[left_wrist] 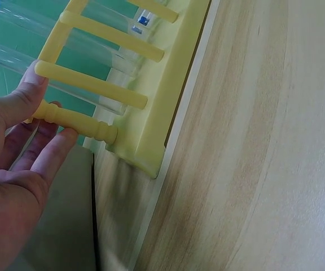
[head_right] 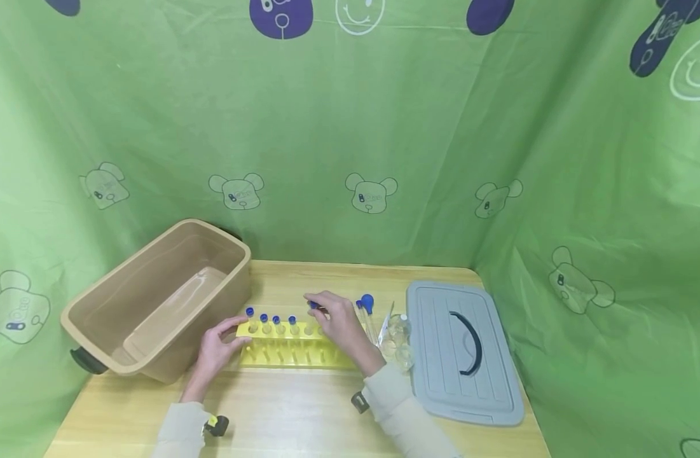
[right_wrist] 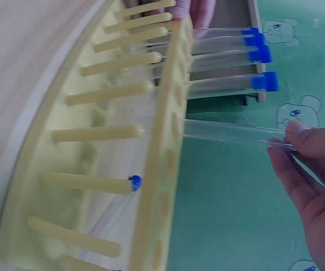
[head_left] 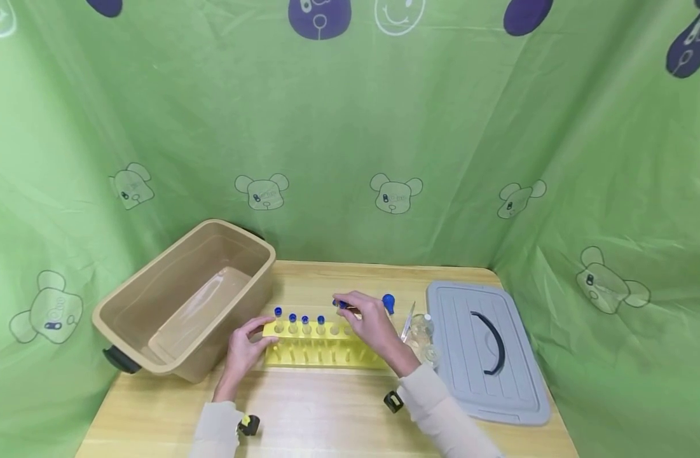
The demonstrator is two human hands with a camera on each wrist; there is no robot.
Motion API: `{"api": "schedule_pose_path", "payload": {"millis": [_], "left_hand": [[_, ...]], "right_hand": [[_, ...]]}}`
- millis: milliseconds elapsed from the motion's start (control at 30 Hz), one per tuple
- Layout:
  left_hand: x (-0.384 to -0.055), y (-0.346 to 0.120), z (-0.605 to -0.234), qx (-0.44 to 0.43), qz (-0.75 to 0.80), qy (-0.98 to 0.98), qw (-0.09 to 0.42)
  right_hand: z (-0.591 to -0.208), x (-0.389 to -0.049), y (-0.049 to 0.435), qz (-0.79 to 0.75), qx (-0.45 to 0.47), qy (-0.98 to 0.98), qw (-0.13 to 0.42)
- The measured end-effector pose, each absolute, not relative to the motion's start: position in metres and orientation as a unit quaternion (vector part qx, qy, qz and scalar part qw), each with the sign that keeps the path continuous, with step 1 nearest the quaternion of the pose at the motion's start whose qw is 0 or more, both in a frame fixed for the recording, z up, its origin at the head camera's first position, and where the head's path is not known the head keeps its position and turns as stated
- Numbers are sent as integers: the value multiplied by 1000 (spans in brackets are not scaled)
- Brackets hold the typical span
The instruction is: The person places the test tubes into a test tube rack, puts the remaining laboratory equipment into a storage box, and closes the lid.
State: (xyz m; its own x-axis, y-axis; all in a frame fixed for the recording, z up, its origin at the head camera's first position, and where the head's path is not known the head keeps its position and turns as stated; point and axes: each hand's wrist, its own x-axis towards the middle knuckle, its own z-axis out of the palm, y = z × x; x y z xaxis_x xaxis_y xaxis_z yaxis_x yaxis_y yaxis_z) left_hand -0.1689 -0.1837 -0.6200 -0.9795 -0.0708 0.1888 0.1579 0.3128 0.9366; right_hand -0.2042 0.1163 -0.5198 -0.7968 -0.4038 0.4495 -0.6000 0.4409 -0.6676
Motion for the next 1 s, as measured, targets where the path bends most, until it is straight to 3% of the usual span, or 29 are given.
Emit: {"api": "schedule_pose_path", "payload": {"millis": [333, 1000], "left_hand": [[-170, -184, -623, -31, -592, -799, 101], [-168, -184, -623, -31, -575, -811, 106]], "right_hand": [[-538, -201, 111, 416, 318, -843, 124], [-548, -197, 109, 412, 311, -853, 79]]}}
